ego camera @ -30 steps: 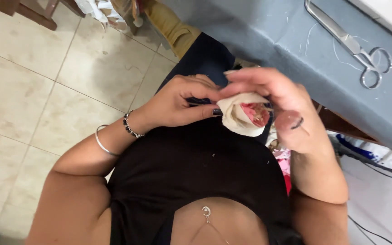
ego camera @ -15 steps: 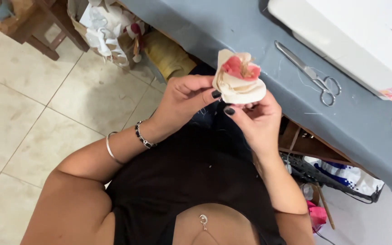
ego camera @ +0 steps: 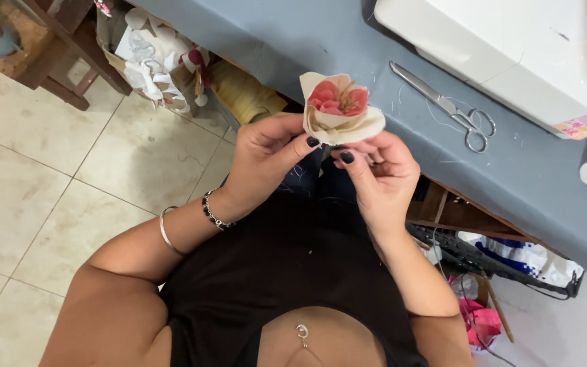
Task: Assembling a decorative flower by folding and layering fabric petals
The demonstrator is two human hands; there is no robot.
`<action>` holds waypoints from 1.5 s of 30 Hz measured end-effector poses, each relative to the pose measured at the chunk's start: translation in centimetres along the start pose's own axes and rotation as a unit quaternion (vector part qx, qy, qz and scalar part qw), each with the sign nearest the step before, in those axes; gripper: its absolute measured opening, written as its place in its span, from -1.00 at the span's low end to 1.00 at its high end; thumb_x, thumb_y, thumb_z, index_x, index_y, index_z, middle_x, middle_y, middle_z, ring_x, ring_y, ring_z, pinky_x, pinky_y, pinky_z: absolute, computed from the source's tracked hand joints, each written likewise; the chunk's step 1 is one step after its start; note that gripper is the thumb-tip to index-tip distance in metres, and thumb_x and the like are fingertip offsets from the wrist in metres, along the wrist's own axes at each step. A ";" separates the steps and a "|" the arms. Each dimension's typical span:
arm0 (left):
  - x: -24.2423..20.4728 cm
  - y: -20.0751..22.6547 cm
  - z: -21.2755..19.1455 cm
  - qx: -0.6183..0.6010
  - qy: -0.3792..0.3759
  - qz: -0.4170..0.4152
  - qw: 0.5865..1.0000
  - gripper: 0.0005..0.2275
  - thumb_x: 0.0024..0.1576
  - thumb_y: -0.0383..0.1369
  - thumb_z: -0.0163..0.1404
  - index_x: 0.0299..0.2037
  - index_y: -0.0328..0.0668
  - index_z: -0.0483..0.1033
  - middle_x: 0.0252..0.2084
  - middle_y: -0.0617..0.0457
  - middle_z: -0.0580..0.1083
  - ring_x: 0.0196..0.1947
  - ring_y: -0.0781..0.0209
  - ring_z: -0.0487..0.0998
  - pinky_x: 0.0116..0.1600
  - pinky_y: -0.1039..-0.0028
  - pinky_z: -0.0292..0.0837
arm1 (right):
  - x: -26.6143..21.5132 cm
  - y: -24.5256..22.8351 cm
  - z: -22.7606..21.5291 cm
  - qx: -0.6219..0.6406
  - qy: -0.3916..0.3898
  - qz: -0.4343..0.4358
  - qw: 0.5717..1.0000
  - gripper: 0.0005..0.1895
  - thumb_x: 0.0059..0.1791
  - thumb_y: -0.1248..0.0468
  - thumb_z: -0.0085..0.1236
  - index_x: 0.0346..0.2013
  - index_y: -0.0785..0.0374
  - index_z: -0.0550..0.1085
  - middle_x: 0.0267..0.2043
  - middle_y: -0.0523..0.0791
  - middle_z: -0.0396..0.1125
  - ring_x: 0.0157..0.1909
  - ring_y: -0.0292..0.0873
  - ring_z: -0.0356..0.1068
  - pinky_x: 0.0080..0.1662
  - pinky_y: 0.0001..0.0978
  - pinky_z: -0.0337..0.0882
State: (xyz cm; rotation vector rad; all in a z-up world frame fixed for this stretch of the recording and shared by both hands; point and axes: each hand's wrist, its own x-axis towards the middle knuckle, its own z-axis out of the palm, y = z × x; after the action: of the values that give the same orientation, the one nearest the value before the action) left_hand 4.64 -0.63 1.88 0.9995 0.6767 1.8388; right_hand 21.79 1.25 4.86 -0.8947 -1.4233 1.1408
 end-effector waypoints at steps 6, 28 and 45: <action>-0.2 -0.9 0.1 0.025 -0.012 0.017 0.999 -0.79 0.13 -0.57 0.23 -0.05 -0.49 0.61 -0.18 -0.10 0.56 -0.09 0.25 0.59 0.06 0.36 0.54 | 0.3 2.0 -0.7 0.003 0.029 -0.028 0.999 -0.82 -0.06 0.47 0.35 -0.24 0.48 0.51 -0.38 0.06 0.48 -0.38 -0.17 0.52 -0.37 -0.42 0.59; 0.3 -1.3 -0.1 0.141 -0.039 0.175 0.974 -0.96 0.10 -0.57 0.24 -0.32 -0.37 0.63 -0.29 -0.08 0.61 -0.17 -0.10 0.66 0.11 0.10 0.52 | 2.0 2.0 -1.2 -0.004 -0.075 -0.106 0.992 -0.78 -0.15 0.42 0.47 -0.33 0.48 0.58 -0.31 0.04 0.41 -0.20 -0.21 0.40 -0.09 -0.21 0.52; 0.3 -0.4 -2.2 0.124 -0.083 0.104 0.983 -0.89 0.07 -0.58 0.26 -0.31 -0.49 0.58 -0.25 -0.21 0.61 -0.16 -0.20 0.67 -0.03 0.08 0.57 | 0.0 -0.8 -0.4 -0.191 -0.099 -0.173 0.961 -0.92 -0.09 0.46 0.37 -0.36 0.43 0.60 -0.23 0.14 0.46 -0.24 0.14 0.54 -0.16 -0.13 0.52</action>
State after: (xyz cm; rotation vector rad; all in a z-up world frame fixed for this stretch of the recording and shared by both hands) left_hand 2.88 -0.27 0.53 1.4167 0.7333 1.8521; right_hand 22.25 1.12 5.63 -0.7653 -1.9216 0.7159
